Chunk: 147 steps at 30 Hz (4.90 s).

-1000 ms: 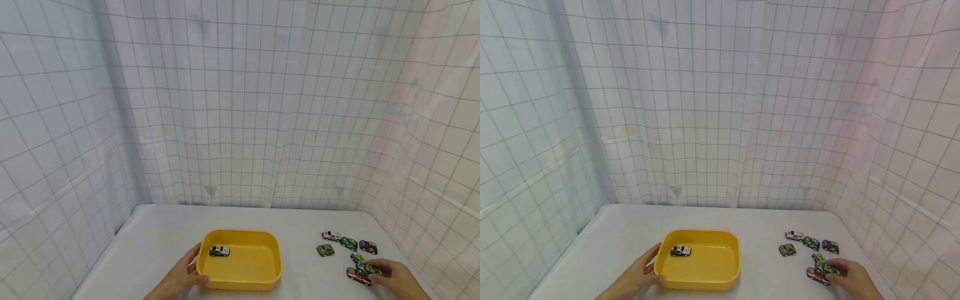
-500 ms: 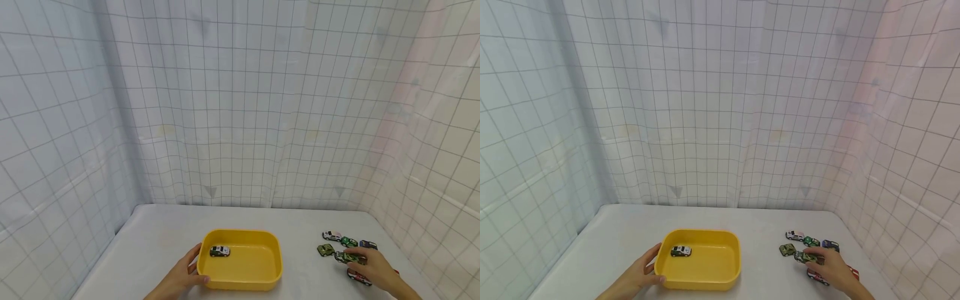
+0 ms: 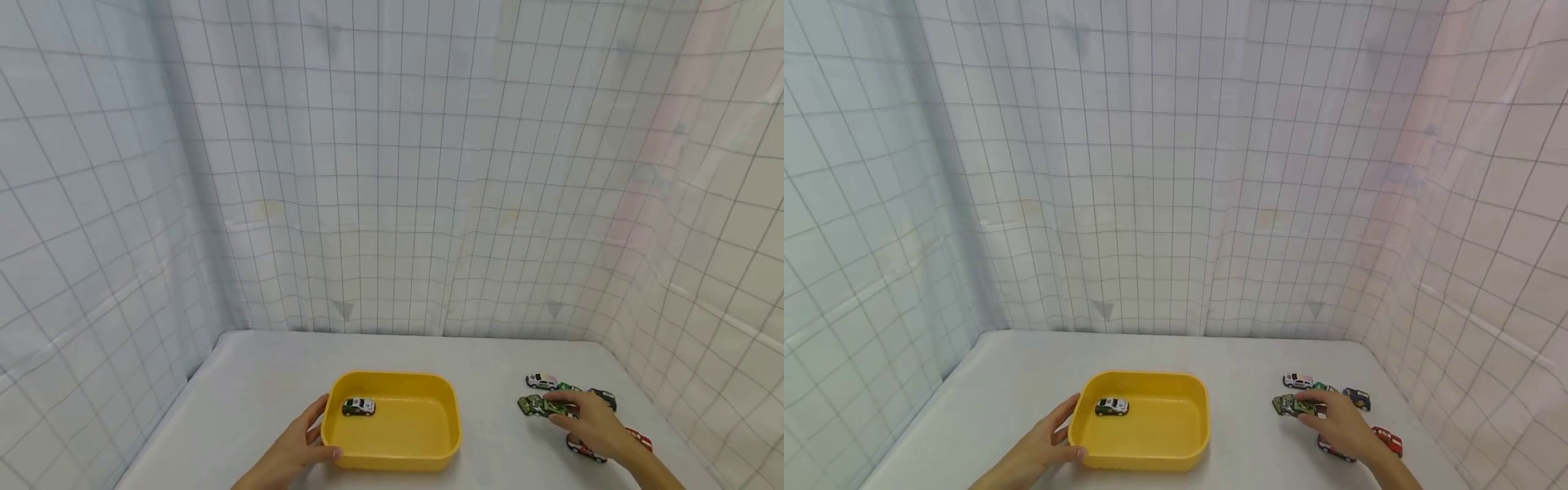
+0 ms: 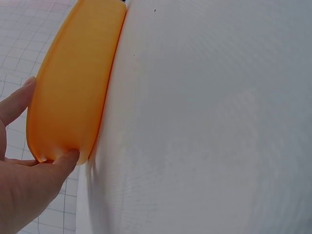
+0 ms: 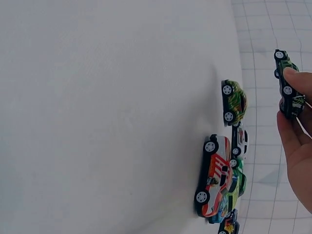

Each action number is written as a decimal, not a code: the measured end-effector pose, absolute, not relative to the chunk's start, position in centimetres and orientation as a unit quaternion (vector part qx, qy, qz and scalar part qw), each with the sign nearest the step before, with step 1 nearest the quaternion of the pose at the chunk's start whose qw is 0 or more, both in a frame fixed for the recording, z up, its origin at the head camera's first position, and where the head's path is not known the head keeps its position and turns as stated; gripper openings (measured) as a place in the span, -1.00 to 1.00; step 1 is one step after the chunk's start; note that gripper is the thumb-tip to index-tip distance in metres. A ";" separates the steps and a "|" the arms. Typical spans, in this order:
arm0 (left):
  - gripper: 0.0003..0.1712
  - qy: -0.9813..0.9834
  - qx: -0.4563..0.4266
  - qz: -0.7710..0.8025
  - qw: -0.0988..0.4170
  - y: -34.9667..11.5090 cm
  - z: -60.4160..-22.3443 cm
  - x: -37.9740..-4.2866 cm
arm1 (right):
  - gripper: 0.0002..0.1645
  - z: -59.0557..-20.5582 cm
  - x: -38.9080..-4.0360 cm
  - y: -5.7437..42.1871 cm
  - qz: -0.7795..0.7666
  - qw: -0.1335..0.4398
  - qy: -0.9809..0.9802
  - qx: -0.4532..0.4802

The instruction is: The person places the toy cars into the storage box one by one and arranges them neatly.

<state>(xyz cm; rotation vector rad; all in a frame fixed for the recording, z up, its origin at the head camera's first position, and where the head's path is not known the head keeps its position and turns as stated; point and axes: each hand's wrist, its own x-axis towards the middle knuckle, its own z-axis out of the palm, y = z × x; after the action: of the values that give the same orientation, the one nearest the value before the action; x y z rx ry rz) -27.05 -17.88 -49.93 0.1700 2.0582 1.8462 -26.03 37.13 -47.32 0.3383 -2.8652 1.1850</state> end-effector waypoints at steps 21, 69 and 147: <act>0.26 0.729 0.068 0.658 0.177 -17.7 -49.8 -27.1 | -0.62 -46.2 -29.7 28.1 0.382 0.055 -0.899 0.208; 0.27 0.731 0.050 0.655 0.183 -17.8 -50.1 -27.2 | -0.71 -48.1 -34.2 13.6 0.367 -0.004 -0.883 0.292; 0.25 0.761 0.049 0.623 0.171 -17.8 -49.8 -26.9 | -0.64 -46.5 -34.1 13.7 0.300 0.010 -0.914 0.274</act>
<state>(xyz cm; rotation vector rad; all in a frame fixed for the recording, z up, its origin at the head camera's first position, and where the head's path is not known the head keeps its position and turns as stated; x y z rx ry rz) -26.91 -17.84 -49.77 0.1387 2.1615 1.7697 -34.13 13.74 -46.55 0.8544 -2.8522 0.9370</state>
